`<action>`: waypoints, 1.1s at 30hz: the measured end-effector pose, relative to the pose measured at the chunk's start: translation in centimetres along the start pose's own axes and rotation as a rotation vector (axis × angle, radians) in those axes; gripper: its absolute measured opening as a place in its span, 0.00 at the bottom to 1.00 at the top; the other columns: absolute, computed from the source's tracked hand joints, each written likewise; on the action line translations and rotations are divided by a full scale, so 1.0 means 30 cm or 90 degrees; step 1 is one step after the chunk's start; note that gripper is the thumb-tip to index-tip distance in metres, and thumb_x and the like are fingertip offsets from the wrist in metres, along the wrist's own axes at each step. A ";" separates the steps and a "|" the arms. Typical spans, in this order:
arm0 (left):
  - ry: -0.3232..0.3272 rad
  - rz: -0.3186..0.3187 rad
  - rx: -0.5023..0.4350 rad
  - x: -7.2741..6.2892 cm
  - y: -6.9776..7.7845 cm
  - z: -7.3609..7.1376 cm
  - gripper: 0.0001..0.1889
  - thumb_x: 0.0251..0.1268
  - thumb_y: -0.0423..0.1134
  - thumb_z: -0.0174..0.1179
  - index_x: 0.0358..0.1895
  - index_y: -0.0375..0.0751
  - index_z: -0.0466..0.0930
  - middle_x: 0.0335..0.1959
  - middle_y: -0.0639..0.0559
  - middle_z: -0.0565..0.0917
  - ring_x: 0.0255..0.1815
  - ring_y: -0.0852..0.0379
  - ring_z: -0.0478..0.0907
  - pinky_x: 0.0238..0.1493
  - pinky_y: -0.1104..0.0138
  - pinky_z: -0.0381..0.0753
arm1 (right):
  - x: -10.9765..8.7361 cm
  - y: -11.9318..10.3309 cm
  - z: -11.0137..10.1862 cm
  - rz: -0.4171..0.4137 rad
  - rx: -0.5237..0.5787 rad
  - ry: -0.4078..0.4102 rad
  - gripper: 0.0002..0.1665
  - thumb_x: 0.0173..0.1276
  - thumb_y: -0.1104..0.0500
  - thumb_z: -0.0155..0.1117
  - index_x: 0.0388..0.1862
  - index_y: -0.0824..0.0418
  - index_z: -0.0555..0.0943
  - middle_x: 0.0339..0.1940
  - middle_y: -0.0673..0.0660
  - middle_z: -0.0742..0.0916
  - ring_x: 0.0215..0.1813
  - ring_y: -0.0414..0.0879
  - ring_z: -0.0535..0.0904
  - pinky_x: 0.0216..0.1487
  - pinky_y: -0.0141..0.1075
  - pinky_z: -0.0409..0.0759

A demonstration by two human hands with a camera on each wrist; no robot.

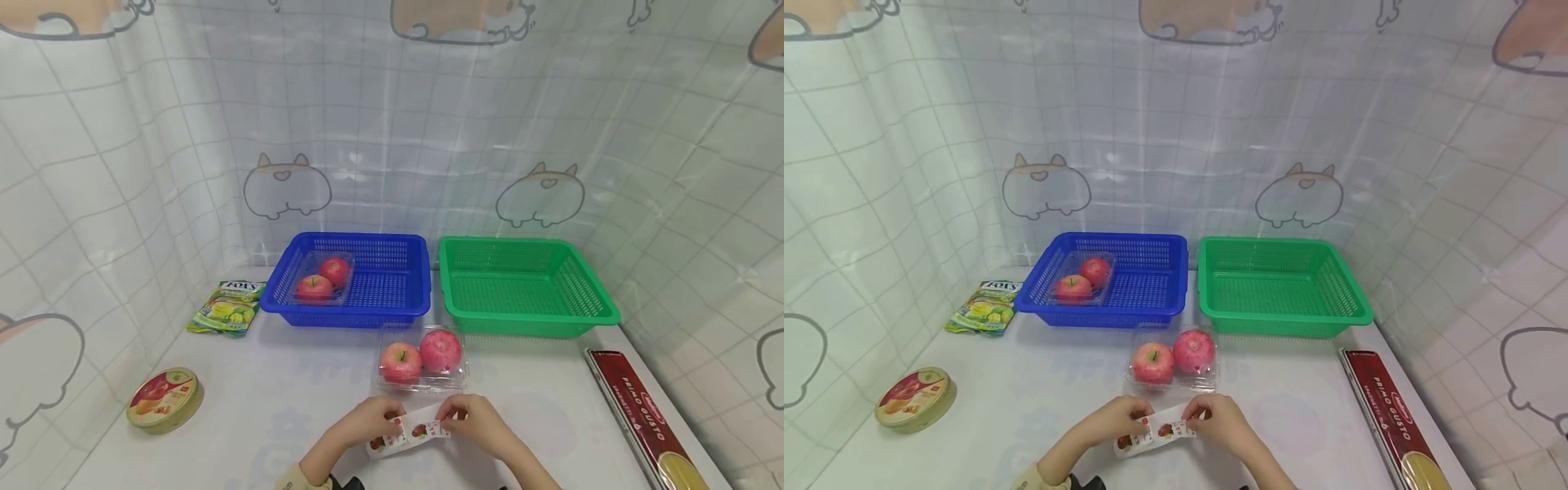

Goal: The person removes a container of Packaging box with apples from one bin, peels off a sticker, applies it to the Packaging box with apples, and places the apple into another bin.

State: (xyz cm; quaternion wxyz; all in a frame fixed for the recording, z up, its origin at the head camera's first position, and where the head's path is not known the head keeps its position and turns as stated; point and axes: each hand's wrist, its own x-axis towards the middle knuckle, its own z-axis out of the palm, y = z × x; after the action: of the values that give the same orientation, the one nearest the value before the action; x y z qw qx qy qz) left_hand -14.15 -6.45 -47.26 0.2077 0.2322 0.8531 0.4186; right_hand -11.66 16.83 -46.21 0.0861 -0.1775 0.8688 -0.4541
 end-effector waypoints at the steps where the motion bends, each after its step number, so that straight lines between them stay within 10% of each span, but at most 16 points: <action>1: 0.003 0.002 0.011 0.002 -0.003 0.001 0.05 0.48 0.29 0.62 0.31 0.37 0.80 0.23 0.58 0.74 0.26 0.63 0.66 0.28 0.70 0.67 | 0.001 -0.001 -0.002 0.000 0.004 0.003 0.03 0.56 0.64 0.65 0.27 0.56 0.82 0.25 0.46 0.81 0.27 0.34 0.70 0.26 0.28 0.68; 15: 0.019 -0.002 0.022 -0.012 0.038 -0.047 0.11 0.51 0.33 0.65 0.39 0.36 0.81 0.32 0.51 0.80 0.33 0.56 0.75 0.32 0.66 0.75 | 0.051 -0.066 -0.040 0.071 0.150 0.138 0.10 0.58 0.59 0.67 0.32 0.65 0.78 0.27 0.53 0.81 0.31 0.41 0.74 0.32 0.30 0.75; 26: 0.263 0.107 -0.073 0.111 0.164 -0.115 0.13 0.59 0.40 0.61 0.44 0.36 0.79 0.35 0.48 0.82 0.34 0.57 0.76 0.34 0.71 0.76 | 0.167 -0.112 -0.031 0.123 0.289 0.299 0.10 0.59 0.61 0.65 0.33 0.68 0.78 0.29 0.54 0.83 0.34 0.42 0.76 0.39 0.38 0.76; 33: 0.339 0.083 -0.107 0.180 0.177 -0.104 0.11 0.58 0.34 0.60 0.42 0.31 0.73 0.28 0.43 0.82 0.25 0.60 0.74 0.26 0.70 0.73 | 0.205 -0.109 -0.017 0.110 0.160 0.328 0.11 0.58 0.58 0.67 0.33 0.67 0.80 0.26 0.54 0.82 0.30 0.42 0.74 0.30 0.32 0.74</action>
State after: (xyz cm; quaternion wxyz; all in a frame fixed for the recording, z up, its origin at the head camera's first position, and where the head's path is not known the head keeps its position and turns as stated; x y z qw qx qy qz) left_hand -19.03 -2.45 -42.06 -0.0325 0.1501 0.8232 0.5465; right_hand -16.73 13.13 -43.17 -0.0774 0.0305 0.8109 -0.5792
